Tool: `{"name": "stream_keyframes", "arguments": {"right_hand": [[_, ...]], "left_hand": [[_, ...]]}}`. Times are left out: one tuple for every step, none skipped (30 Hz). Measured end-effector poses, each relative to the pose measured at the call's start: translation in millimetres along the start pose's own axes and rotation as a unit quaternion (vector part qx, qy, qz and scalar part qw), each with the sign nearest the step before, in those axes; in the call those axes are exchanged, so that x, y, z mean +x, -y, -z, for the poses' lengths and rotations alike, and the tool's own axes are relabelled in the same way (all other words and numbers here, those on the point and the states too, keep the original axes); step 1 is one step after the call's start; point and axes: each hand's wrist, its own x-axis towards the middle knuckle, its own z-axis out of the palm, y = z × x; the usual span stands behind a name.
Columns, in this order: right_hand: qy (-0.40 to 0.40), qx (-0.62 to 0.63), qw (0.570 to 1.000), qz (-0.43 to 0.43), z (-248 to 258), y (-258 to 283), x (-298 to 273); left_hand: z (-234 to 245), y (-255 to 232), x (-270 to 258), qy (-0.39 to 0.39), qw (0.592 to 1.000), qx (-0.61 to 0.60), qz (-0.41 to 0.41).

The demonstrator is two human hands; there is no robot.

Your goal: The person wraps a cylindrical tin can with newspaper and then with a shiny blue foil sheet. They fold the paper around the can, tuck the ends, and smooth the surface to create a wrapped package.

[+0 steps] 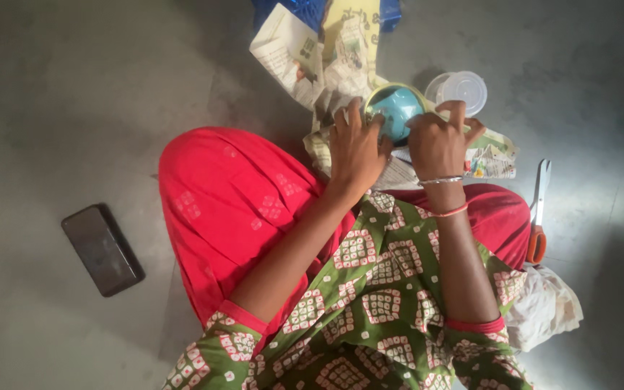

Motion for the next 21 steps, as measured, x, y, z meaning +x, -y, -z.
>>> {"name": "stream_keyframes", "arguments": {"right_hand": [[0.017,-0.028,0.999,0.002,-1,2,-1],[0.035,-0.056,0.998,0.005,-2,4,-1],[0.049,-0.082,0.995,0.007,-3,6,2],[0.046,-0.076,0.996,0.008,-3,8,5],[0.044,-0.072,0.996,0.010,-2,9,7],[0.041,-0.068,0.997,0.011,-2,9,8],[0.037,-0.044,0.998,0.011,0,8,9],[0.034,-0.020,0.999,0.010,1,6,10],[0.030,0.005,1.000,0.009,1,4,10],[0.011,0.073,0.997,-0.018,1,-1,11],[-0.010,0.141,0.989,-0.045,0,-8,11],[-0.030,0.208,0.975,-0.072,-2,-18,11],[-0.080,0.214,0.970,-0.078,-6,-29,11],[-0.130,0.220,0.963,-0.084,-10,-42,9],[-0.178,0.224,0.954,-0.090,-15,-57,5],[-0.157,0.216,0.956,-0.124,-23,-74,6],[-0.138,0.206,0.956,-0.159,-33,-93,12],[-0.119,0.197,0.954,-0.194,-44,-111,19],[-0.110,0.169,0.964,-0.172,-59,-124,25],[-0.101,0.141,0.973,-0.150,-75,-132,30],[-0.092,0.112,0.981,-0.128,-88,-140,33]], "left_hand": [[0,0,0,-0.003,1.000,-0.003,0.003],[1,-1,-1,-0.007,1.000,-0.006,0.005],[3,-1,1,-0.012,1.000,-0.007,0.006],[5,-2,2,-0.009,1.000,-0.004,0.008],[5,-3,2,-0.007,1.000,-0.003,0.010],[6,-4,3,-0.004,1.000,-0.001,0.012],[6,-5,2,-0.001,1.000,0.002,0.014],[6,-5,2,0.002,1.000,0.005,0.016],[5,-5,2,0.005,1.000,0.008,0.018],[4,-5,1,0.003,1.000,0.006,0.017],[2,-4,2,0.001,1.000,0.005,0.015],[1,-3,2,-0.001,1.000,0.004,0.014],[-1,-2,3,-0.005,1.000,-0.003,0.011],[-3,-1,4,-0.009,1.000,-0.011,0.008],[-5,0,2,-0.011,1.000,-0.019,0.006],[-7,1,1,-0.025,1.000,-0.012,0.001],[-8,1,2,-0.040,0.999,-0.005,-0.008],[-9,1,2,-0.055,0.998,0.002,-0.018],[-10,1,3,-0.061,0.998,-0.010,-0.020],[-10,2,3,-0.066,0.997,-0.021,-0.023],[-10,3,2,-0.071,0.997,-0.034,-0.025]]}}
